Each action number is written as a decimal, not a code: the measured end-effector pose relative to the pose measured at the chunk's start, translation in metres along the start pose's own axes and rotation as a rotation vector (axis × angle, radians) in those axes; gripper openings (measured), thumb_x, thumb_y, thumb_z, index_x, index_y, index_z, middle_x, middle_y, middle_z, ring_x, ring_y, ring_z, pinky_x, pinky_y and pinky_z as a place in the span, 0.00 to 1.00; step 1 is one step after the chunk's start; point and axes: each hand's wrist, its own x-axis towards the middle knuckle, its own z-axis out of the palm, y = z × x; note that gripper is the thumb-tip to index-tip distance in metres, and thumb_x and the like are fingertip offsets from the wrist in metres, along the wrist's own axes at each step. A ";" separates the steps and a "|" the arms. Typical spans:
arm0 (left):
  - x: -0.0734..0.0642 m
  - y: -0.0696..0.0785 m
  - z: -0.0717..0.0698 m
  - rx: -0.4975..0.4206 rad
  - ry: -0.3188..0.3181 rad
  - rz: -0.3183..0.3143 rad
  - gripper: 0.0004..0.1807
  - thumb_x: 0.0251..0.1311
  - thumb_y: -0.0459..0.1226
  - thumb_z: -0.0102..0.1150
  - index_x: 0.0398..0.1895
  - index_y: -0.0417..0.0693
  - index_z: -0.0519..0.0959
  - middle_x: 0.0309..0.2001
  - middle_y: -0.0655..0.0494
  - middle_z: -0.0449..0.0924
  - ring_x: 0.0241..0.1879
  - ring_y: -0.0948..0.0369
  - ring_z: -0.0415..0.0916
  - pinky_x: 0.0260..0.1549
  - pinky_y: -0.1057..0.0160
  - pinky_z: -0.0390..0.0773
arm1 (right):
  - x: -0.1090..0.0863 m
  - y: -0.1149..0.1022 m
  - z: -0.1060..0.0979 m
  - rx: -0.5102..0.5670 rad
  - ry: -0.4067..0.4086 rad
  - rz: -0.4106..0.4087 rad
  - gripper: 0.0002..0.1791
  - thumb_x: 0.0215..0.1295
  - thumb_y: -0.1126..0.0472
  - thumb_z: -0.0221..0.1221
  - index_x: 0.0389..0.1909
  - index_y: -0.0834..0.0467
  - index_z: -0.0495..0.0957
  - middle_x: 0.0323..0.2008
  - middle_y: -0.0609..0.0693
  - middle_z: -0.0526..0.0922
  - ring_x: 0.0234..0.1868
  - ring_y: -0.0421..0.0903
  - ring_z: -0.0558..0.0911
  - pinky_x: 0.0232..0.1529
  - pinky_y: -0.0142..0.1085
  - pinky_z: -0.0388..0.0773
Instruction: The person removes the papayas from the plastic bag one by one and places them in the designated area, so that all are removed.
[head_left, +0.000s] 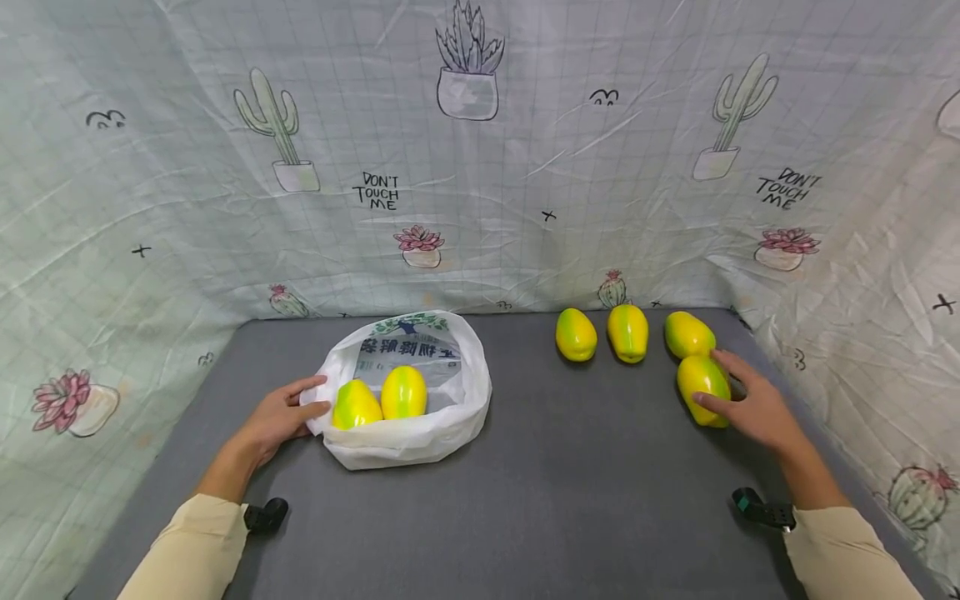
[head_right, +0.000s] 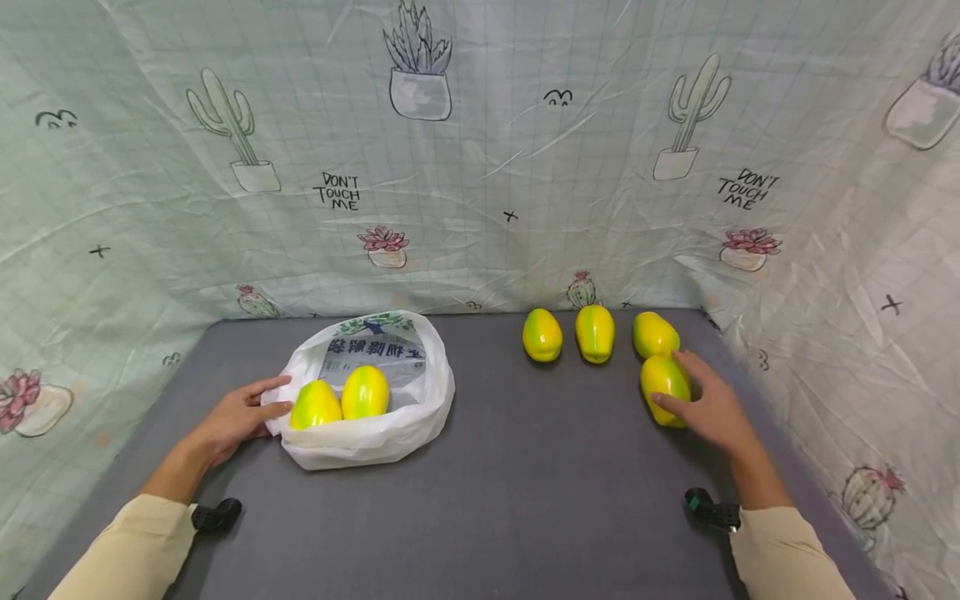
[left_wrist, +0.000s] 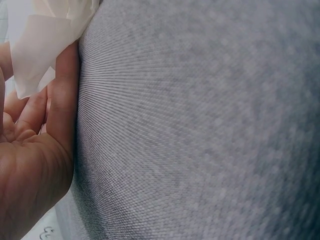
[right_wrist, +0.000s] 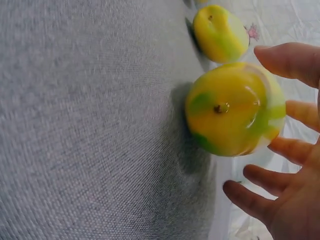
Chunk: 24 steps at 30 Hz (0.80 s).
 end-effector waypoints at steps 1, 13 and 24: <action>0.000 -0.001 -0.001 -0.003 -0.001 0.000 0.42 0.72 0.47 0.63 0.83 0.47 0.57 0.72 0.32 0.66 0.47 0.61 0.78 0.42 0.68 0.83 | 0.000 -0.002 0.001 -0.011 0.017 -0.012 0.52 0.71 0.42 0.64 0.84 0.61 0.48 0.82 0.72 0.46 0.77 0.79 0.54 0.65 0.75 0.61; -0.003 -0.004 -0.006 0.001 -0.002 0.016 0.41 0.72 0.47 0.62 0.83 0.47 0.57 0.74 0.31 0.64 0.51 0.59 0.78 0.44 0.68 0.83 | -0.009 -0.047 0.012 -0.110 0.145 -0.083 0.52 0.70 0.41 0.64 0.82 0.63 0.52 0.83 0.71 0.42 0.77 0.80 0.51 0.64 0.80 0.54; 0.002 -0.002 -0.002 -0.019 0.004 0.033 0.39 0.73 0.44 0.62 0.82 0.45 0.59 0.71 0.31 0.67 0.48 0.60 0.78 0.42 0.68 0.83 | -0.021 -0.111 0.034 -0.037 0.080 -0.062 0.54 0.69 0.38 0.64 0.84 0.56 0.48 0.84 0.66 0.40 0.81 0.75 0.45 0.68 0.79 0.50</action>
